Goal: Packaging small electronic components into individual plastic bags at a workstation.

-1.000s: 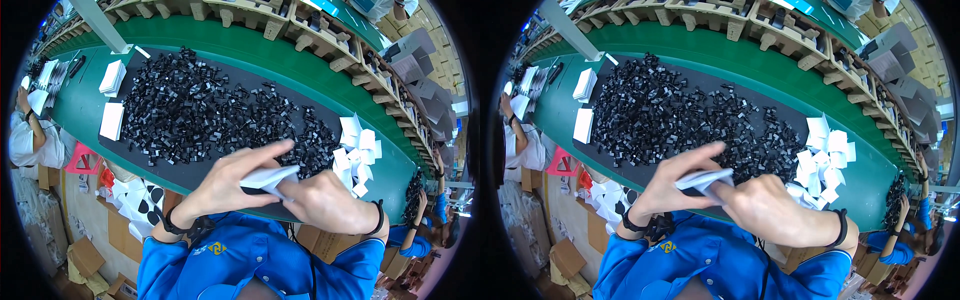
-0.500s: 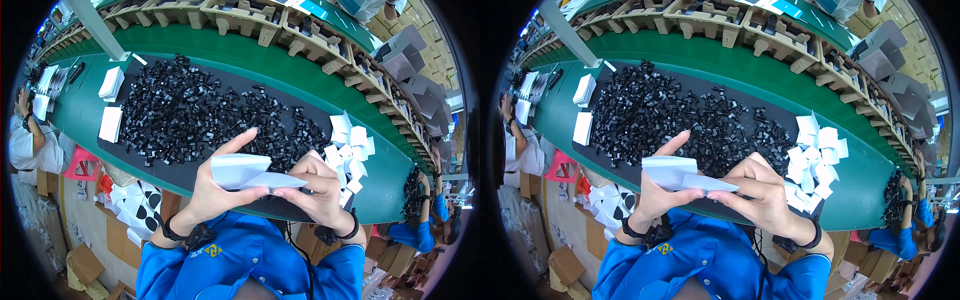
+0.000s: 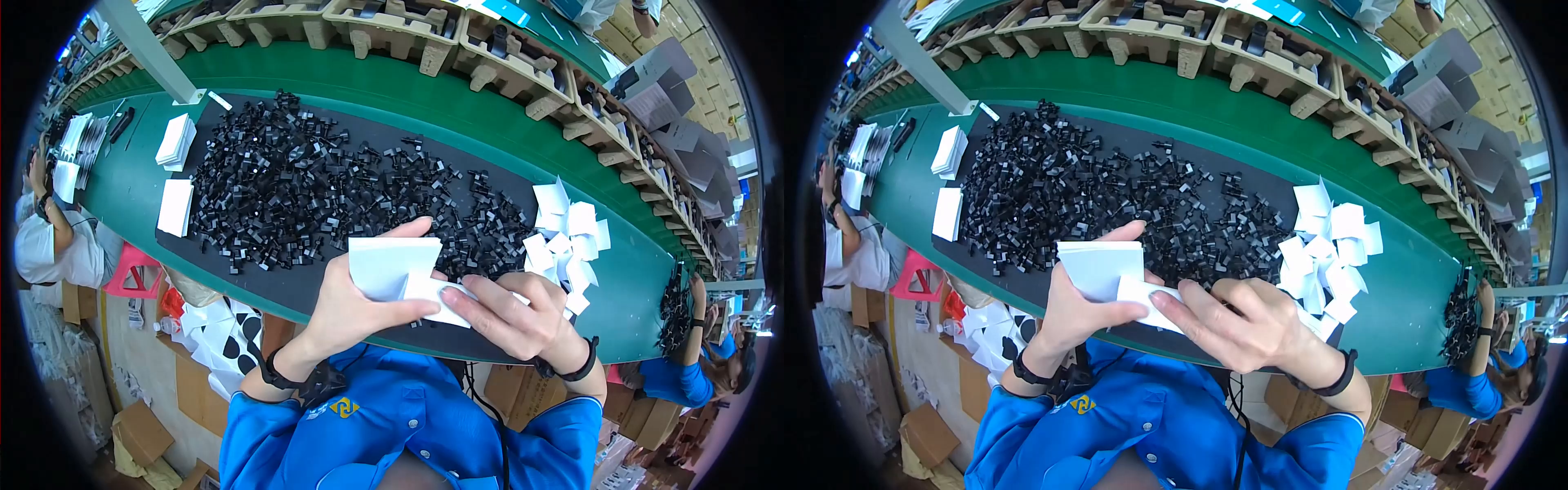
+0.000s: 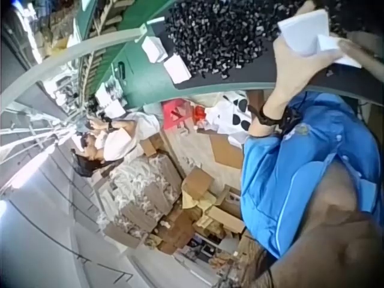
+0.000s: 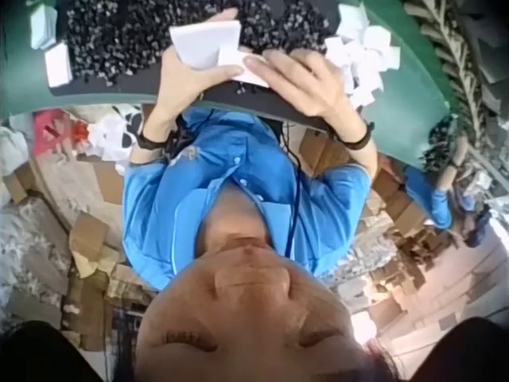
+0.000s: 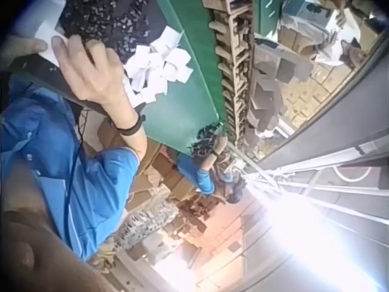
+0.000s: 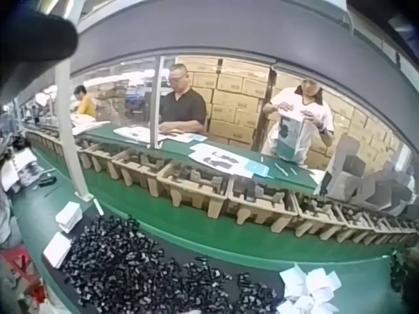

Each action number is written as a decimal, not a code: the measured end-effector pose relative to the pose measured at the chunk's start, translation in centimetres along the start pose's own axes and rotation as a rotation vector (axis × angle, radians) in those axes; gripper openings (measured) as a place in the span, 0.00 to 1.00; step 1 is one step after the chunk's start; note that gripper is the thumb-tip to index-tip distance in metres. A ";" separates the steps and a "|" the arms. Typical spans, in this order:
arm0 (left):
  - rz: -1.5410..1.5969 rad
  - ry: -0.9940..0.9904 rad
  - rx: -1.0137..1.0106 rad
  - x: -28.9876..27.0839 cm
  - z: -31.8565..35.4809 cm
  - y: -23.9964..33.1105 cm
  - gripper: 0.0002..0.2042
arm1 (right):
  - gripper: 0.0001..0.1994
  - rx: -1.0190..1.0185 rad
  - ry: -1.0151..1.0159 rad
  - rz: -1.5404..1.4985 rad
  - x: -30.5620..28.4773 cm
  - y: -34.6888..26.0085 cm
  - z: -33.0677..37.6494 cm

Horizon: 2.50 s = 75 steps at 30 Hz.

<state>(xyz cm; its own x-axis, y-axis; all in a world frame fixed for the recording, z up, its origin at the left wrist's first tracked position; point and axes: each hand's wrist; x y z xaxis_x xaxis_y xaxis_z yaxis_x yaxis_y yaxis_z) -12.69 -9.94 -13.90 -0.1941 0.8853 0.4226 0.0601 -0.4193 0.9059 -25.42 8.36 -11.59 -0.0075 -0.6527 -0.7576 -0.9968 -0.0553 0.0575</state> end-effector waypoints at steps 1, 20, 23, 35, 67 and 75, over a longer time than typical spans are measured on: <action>-0.077 0.028 -0.022 0.3 0.1 0.4 0.29 | 0.22 -0.005 0.003 0.000 -0.4 -0.4 -0.2; -0.667 -0.170 0.438 -1.6 -0.6 -0.8 0.27 | 0.07 0.470 -0.446 -0.492 0.2 0.0 -2.4; -0.740 -0.284 0.411 -2.3 -1.1 0.5 0.22 | 0.07 0.429 -0.507 -0.771 0.8 2.0 -3.8; -0.244 0.439 0.136 -7.6 -0.2 1.9 0.22 | 0.17 0.818 -0.076 0.404 11.5 28.6 -13.9; -0.031 0.058 0.020 -4.2 -1.5 -0.6 0.16 | 0.39 0.182 -0.224 -0.108 7.0 0.5 -7.2; -0.059 -0.039 0.012 0.2 -0.2 -1.3 0.17 | 0.32 0.130 0.057 0.145 3.7 -1.5 -2.6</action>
<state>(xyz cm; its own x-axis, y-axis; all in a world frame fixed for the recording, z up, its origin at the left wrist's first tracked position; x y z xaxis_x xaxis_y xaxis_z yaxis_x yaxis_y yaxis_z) -12.97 -9.27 -15.04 -0.1592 0.9155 0.3694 0.0610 -0.3643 0.9293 -23.77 4.04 -12.77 -0.1509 -0.6888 -0.7091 -0.9875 0.1379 0.0762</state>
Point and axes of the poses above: each hand's wrist, its own z-axis away from the middle knuckle, its own x-axis out of the palm, y = z × x, and after that the axes turned 2 degrees about x, right-handed
